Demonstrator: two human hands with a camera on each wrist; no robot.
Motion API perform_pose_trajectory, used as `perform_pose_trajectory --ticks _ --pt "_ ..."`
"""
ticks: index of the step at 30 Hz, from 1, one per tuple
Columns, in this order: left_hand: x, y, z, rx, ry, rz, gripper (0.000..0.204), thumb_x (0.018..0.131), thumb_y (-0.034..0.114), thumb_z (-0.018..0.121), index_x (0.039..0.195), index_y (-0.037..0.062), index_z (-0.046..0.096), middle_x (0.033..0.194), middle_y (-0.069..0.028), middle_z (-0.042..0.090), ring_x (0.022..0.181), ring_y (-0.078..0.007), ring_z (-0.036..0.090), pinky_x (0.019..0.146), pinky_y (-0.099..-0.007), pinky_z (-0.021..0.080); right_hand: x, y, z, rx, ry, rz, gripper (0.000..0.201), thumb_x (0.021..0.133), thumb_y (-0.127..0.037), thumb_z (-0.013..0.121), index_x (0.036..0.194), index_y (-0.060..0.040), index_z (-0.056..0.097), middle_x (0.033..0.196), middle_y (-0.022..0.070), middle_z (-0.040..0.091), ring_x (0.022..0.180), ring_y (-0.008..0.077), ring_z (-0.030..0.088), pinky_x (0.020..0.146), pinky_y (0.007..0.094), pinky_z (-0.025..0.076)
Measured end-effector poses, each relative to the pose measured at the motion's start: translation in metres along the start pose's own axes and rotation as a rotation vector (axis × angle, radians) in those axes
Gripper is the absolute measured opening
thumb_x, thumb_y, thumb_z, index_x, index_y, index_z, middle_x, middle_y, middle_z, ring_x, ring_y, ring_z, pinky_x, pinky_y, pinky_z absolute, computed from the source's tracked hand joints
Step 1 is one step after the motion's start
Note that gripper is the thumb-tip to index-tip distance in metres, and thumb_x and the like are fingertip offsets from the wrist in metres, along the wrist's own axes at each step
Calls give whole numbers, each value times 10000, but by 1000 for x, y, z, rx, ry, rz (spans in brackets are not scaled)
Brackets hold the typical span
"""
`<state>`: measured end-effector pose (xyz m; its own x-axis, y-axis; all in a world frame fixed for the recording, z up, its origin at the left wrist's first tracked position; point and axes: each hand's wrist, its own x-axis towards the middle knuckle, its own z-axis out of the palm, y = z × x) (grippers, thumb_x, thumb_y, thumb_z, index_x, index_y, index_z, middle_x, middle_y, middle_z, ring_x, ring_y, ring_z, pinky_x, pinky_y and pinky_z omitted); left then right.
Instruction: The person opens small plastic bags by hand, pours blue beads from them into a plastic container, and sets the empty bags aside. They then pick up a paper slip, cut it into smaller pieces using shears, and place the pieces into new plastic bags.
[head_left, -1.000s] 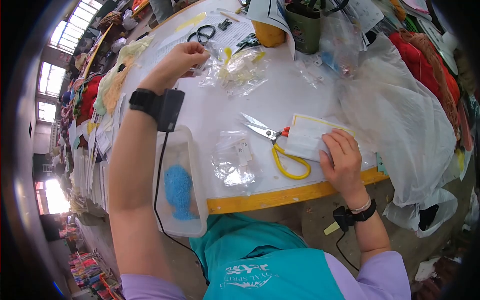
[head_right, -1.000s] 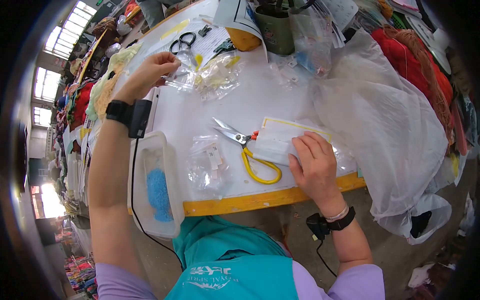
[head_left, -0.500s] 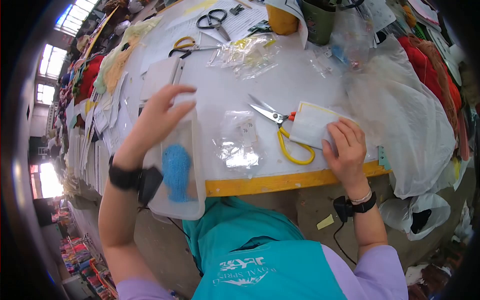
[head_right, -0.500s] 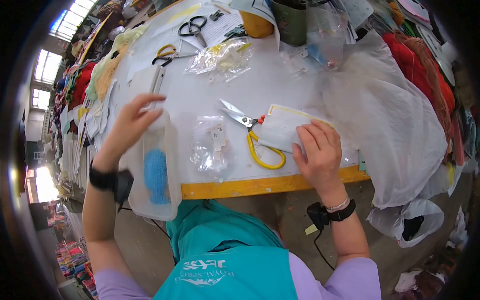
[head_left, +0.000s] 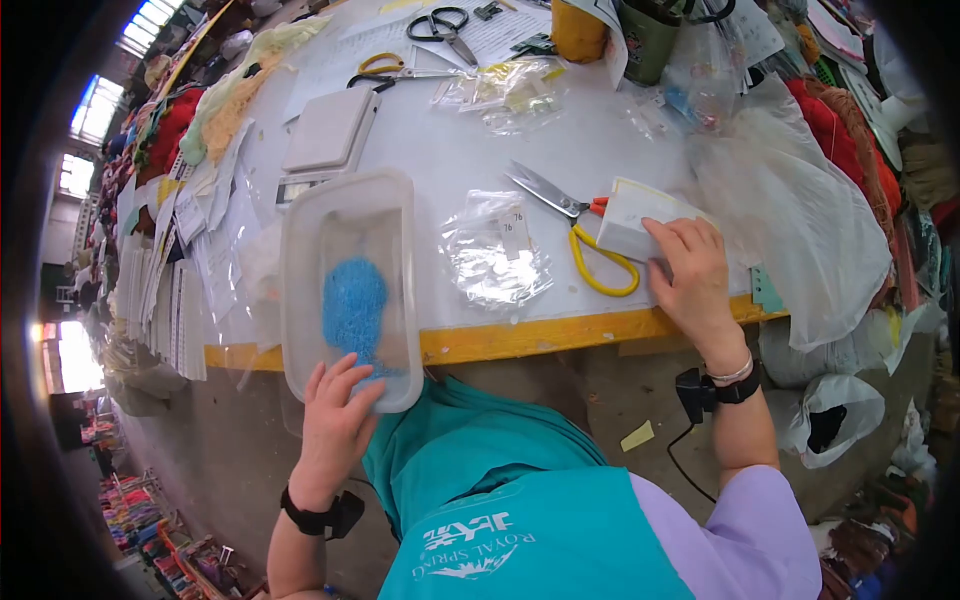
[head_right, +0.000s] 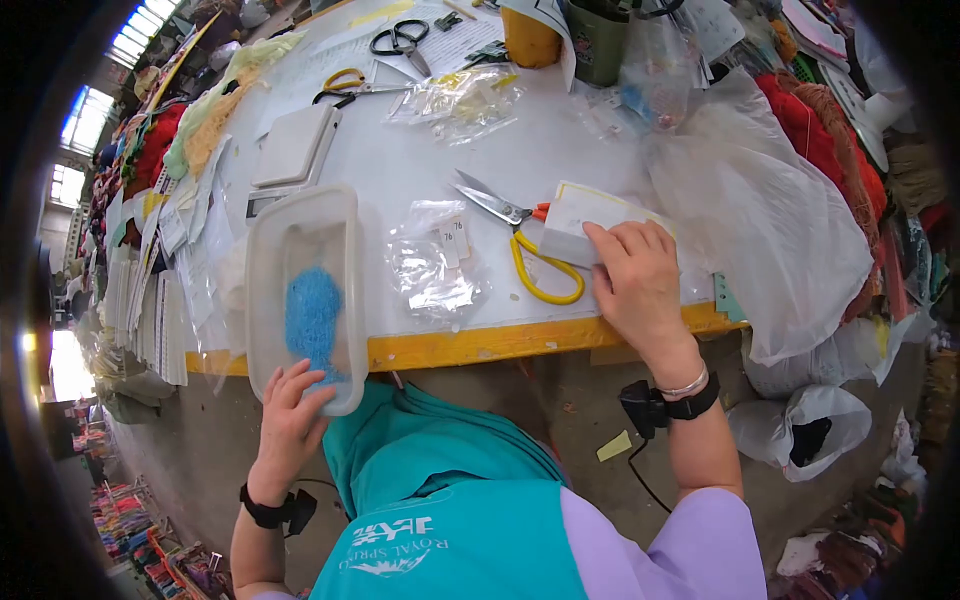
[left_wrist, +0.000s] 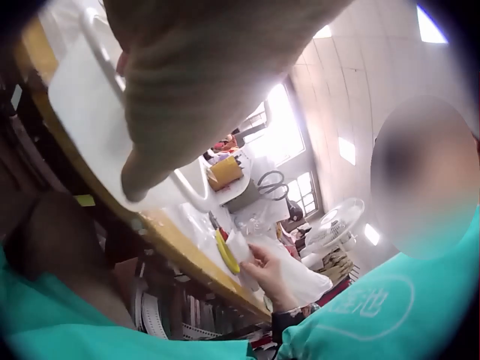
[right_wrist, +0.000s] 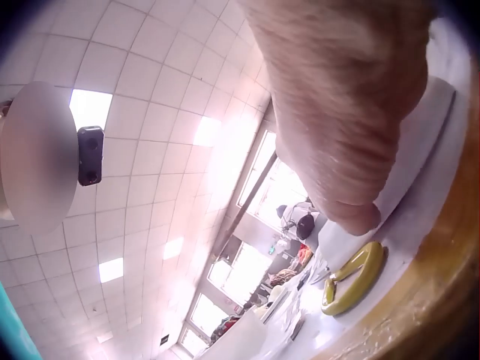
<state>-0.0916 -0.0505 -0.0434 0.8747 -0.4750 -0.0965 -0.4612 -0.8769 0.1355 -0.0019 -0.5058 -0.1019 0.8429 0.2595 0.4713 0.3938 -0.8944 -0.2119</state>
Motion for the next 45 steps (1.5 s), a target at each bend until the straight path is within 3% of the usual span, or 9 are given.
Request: perform_pose_trajectory --ticks 9,13,16,19,23,28,36,40,45 --pt "12 9 24 -125 286 17 399 730 -12 725 1114 93 707 1174 -85 689 1188 -319 639 1035 -533 471 49 -24 16 7 361 -222 290 724 -4 694 1005 -71 726 1015 86 708 973 283 673 842 406 534" --pt "27 19 34 -118 378 54 387 730 7 744 1111 53 695 1147 -92 687 1117 -302 656 989 -482 505 70 -16 44 -69 150 -173 267 786 -47 716 1052 -62 723 1075 86 717 1083 294 654 951 435 504" --pt "35 27 33 -199 382 51 394 734 5 742 1122 46 687 1134 -97 682 1088 -307 660 980 -475 507 72 -28 44 -124 191 -185 232 789 -84 742 1020 -62 724 1077 88 718 1092 296 652 980 447 491" --pt "30 24 32 -180 372 71 384 753 4 745 1130 40 682 1124 -96 679 1068 -307 661 972 -461 509 71 -38 32 26 243 -150 229 774 -96 760 999 -65 727 1068 88 718 1092 294 653 975 443 496" --pt "19 18 23 -216 307 100 428 769 52 786 1180 31 668 1213 -122 652 1116 -332 641 979 -450 509 64 -86 46 338 4 -197 236 754 -148 800 964 -76 721 1045 78 705 1057 291 646 934 440 496" --pt "4 7 -4 -295 313 114 530 765 94 823 1259 16 647 1336 -165 602 1202 -365 607 1009 -454 504 59 -119 87 122 48 -42 241 751 -198 810 947 -103 706 936 60 671 974 284 610 841 417 478" --pt "-12 -31 -11 -470 384 36 411 823 61 764 1222 18 675 1285 -174 641 1172 -355 637 986 -413 517 53 -118 101 119 100 4 100 793 -106 743 888 -106 712 924 60 661 952 293 612 844 410 471" --pt "0 -30 -22 -647 350 -23 336 912 54 683 1241 -10 660 1199 -154 685 1128 -296 667 986 -377 516 60 -129 73 63 369 -172 123 782 -109 736 895 -108 689 961 39 671 988 266 635 835 408 477" --pt "38 -33 -25 -1403 156 -219 266 1007 102 616 1238 -20 668 1142 -91 697 1049 -162 662 908 -311 539 80 -184 30 66 387 -550 193 726 -123 719 910 -120 663 1009 21 670 1028 229 650 859 386 501"
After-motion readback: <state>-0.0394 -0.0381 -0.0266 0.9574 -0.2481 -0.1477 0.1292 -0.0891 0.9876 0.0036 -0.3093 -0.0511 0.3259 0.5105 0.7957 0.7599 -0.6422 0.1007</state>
